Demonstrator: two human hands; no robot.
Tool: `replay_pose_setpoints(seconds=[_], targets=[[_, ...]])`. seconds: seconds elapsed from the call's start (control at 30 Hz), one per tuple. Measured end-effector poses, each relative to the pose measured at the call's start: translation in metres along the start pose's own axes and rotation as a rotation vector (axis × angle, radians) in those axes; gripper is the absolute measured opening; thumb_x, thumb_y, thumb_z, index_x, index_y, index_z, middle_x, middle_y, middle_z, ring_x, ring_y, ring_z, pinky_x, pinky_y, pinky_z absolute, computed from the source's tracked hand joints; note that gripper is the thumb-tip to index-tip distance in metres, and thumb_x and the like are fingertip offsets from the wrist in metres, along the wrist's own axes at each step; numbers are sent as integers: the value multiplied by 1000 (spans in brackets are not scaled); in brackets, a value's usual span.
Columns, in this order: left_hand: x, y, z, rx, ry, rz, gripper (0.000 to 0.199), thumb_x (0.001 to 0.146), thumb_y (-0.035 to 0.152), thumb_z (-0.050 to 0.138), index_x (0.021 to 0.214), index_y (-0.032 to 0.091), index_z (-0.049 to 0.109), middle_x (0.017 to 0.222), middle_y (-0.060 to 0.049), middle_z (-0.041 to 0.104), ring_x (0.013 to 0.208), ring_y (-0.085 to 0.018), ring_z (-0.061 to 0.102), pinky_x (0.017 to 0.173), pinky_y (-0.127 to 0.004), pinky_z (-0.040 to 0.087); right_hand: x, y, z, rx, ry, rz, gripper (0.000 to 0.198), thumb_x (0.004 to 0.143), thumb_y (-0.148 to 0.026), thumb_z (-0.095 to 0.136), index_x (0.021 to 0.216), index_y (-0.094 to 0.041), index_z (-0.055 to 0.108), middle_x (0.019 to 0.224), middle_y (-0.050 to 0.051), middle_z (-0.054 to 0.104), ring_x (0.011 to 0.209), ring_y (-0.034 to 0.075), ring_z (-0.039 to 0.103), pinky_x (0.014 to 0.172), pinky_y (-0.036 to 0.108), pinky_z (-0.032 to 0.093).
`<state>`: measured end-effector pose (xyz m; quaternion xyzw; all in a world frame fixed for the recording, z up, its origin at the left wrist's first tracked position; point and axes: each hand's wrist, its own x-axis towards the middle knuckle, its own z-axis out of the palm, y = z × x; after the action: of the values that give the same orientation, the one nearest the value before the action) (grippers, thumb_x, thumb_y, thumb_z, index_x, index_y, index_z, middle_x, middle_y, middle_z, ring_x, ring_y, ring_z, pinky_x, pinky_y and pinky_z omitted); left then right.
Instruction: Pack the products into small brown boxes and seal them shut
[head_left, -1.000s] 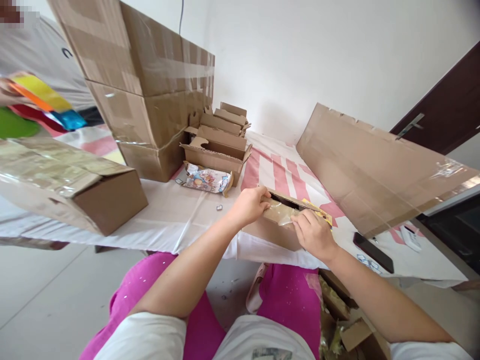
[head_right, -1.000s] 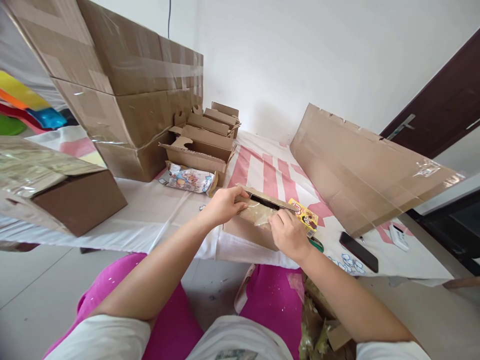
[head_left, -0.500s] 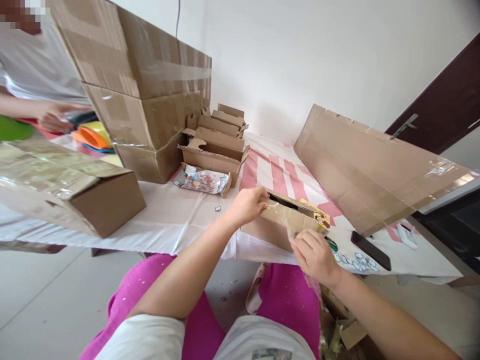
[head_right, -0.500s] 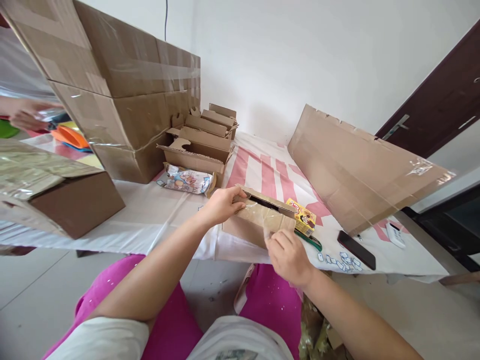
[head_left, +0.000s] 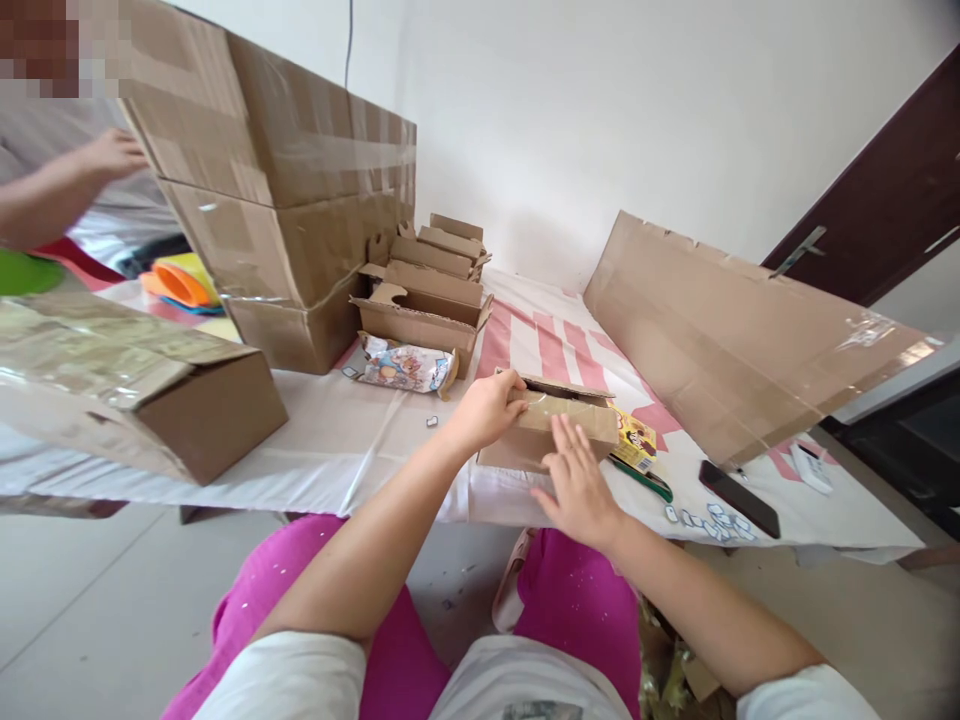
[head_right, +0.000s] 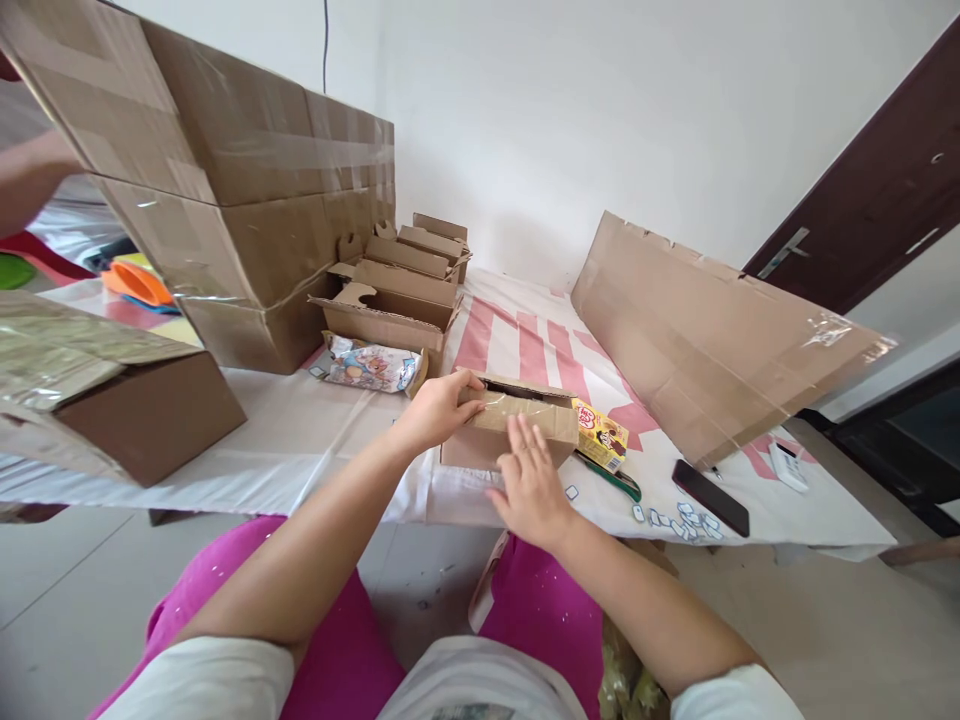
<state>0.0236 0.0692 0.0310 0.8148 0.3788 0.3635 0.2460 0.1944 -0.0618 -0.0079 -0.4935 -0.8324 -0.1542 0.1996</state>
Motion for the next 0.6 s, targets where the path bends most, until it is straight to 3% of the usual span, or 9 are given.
replay_pose_setpoints(seconds=[0.1,0.17,0.23,0.3,0.43,0.53,0.6], targets=[[-1,1,2,-20,25,-32,17,78,18,63,94,21,62,95,-4,71,89,-22,66,79,-31,48,-16,-23,25,220,-287,-264,16,88,-35,53,91,-19,57,107,13,69,98,23,64,88,40,49],[-3,3,1,-55,40,-51,18,77,18,63,95,20,62,92,-3,71,84,-20,65,75,-30,48,-34,-38,36,337,-418,-379,21,91,-40,50,84,-22,57,78,4,70,73,18,64,71,31,50],[-6,6,-6,-102,59,-57,20,77,18,62,97,20,63,87,-2,71,77,-19,65,72,-28,48,-49,-47,42,405,-433,-314,24,93,-40,47,81,-22,56,73,3,68,69,16,63,69,29,48],[-10,8,-22,-150,105,-42,25,77,18,59,101,21,64,89,-1,71,77,-18,64,73,-28,49,-61,-51,44,474,-390,-164,21,93,-36,47,82,-21,56,79,4,68,75,17,63,72,29,47],[-21,-5,-78,-149,260,-43,28,76,19,54,101,20,66,100,-2,71,90,-20,64,82,-30,48,-76,-53,45,575,-345,63,9,88,-28,53,83,-21,54,79,3,66,75,16,60,71,28,45],[-33,-26,-121,-78,295,-143,28,75,25,54,99,18,67,91,-3,70,80,-19,62,77,-31,48,-82,-55,49,604,-396,100,4,84,-22,56,81,-21,54,78,2,65,73,16,60,69,28,45],[-43,-36,-142,-25,249,-173,31,74,28,55,102,18,65,91,-2,69,77,-18,60,74,-30,48,-82,-56,51,618,-417,92,4,82,-20,57,80,-21,54,78,2,65,74,17,60,70,29,46]])
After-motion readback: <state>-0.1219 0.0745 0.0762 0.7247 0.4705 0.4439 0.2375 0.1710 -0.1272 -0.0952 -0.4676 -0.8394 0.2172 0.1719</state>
